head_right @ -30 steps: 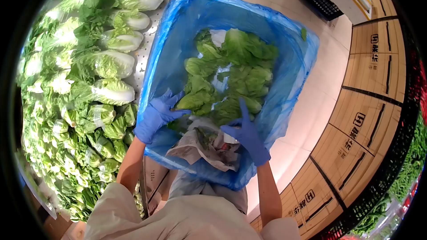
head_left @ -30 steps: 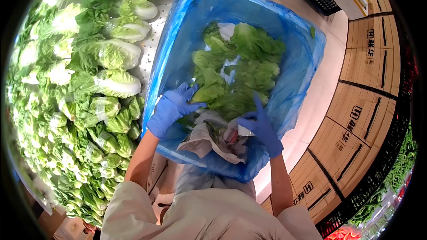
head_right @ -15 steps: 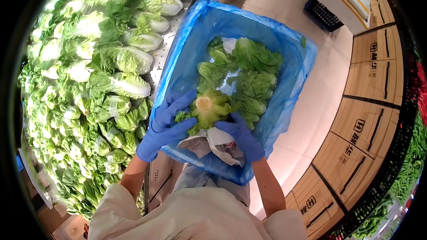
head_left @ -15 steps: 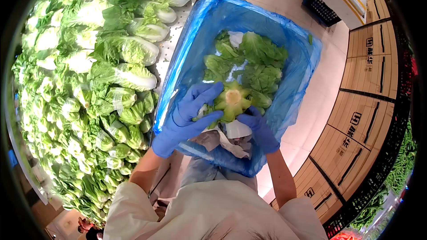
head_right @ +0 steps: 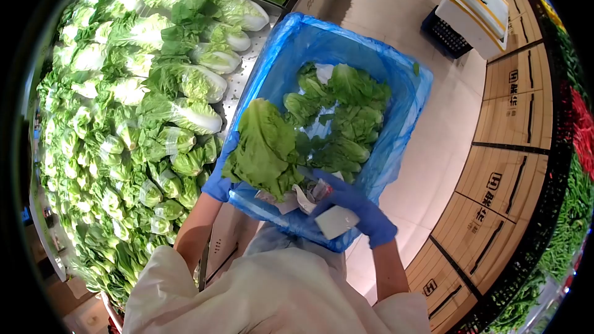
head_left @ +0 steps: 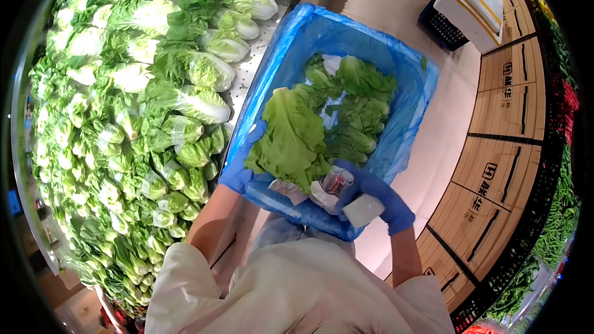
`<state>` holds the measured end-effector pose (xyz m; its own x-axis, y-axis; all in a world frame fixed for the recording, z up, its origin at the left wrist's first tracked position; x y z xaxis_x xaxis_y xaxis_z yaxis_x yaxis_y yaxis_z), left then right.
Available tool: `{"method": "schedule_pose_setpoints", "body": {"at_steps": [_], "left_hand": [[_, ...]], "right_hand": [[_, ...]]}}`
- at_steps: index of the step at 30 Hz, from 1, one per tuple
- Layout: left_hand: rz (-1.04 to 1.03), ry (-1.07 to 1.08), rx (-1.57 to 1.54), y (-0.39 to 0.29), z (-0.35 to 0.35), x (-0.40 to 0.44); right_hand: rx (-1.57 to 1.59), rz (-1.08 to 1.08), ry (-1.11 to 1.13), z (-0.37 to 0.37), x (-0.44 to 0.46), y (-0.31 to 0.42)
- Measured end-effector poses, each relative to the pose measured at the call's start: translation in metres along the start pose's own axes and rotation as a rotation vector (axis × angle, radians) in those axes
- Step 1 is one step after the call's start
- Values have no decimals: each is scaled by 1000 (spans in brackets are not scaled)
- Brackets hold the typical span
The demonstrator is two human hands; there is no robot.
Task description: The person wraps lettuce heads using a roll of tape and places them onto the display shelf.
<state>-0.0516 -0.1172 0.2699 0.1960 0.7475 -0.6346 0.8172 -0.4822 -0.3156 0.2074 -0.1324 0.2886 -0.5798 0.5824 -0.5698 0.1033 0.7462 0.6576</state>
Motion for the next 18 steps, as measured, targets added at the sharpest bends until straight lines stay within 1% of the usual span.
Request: {"method": "schedule_pose_setpoints", "body": {"at_steps": [1, 2, 4, 5, 7, 8, 9, 10, 11, 12, 13, 14, 15, 17, 18], "left_hand": [[-9, 6, -3, -2, -2, -4], [14, -10, -27, -3, -5, -11], [25, -19, -49, -6, -15, -24], [42, 13, -82, -7, -24, -31], [44, 57, -108, -9, -34, -38], [51, 34, -18, -8, -36, -42], [53, 14, 74, -9, -38, -45], [46, -32, 234, -10, -42, -50], [42, -35, 230, -11, -52, -59], [43, -31, 295, -12, -65, -67], [41, -25, 364, -11, -74, -73], [-125, -1, 581, -13, -82, -76], [-135, 4, 581, -15, -82, -80], [-178, 81, 708, -18, -83, -85], [-186, 62, 694, -20, -86, -93]], "right_hand": [[-9, 4, 5, 6, -4, 4], [3, 59, -52, 12, -9, 11], [40, 102, -162, 22, -10, 22], [37, 101, -159, 19, -9, 29], [-150, 179, -158, 0, -5, 61], [-238, 188, -137, -10, -2, 70], [-242, 195, -130, -19, 2, 77], [-315, 157, -99, -29, 6, 81], [-389, 115, -68, -39, 9, 83], [-393, 113, -64, -48, 13, 85], [-426, 52, -72, -55, 18, 83], [-460, -4, -80, -60, 22, 83], [-467, 4, -79, -62, 27, 82], [-473, 56, 55, -68, 39, 76], [-390, 40, 31, -73, 33, 78]]}}
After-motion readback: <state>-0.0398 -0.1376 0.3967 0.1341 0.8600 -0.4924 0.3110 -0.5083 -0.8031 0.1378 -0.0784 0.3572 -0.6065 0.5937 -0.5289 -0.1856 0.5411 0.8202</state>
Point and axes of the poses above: each hand's wrist, its own x-axis towards the middle knuckle, its own z-axis out of the back of the hand, y = z × x, the point moved 4 cm from there along x, towards the middle knuckle, and after that the axes turned 6 degrees about -y, right-handed, at the moved point
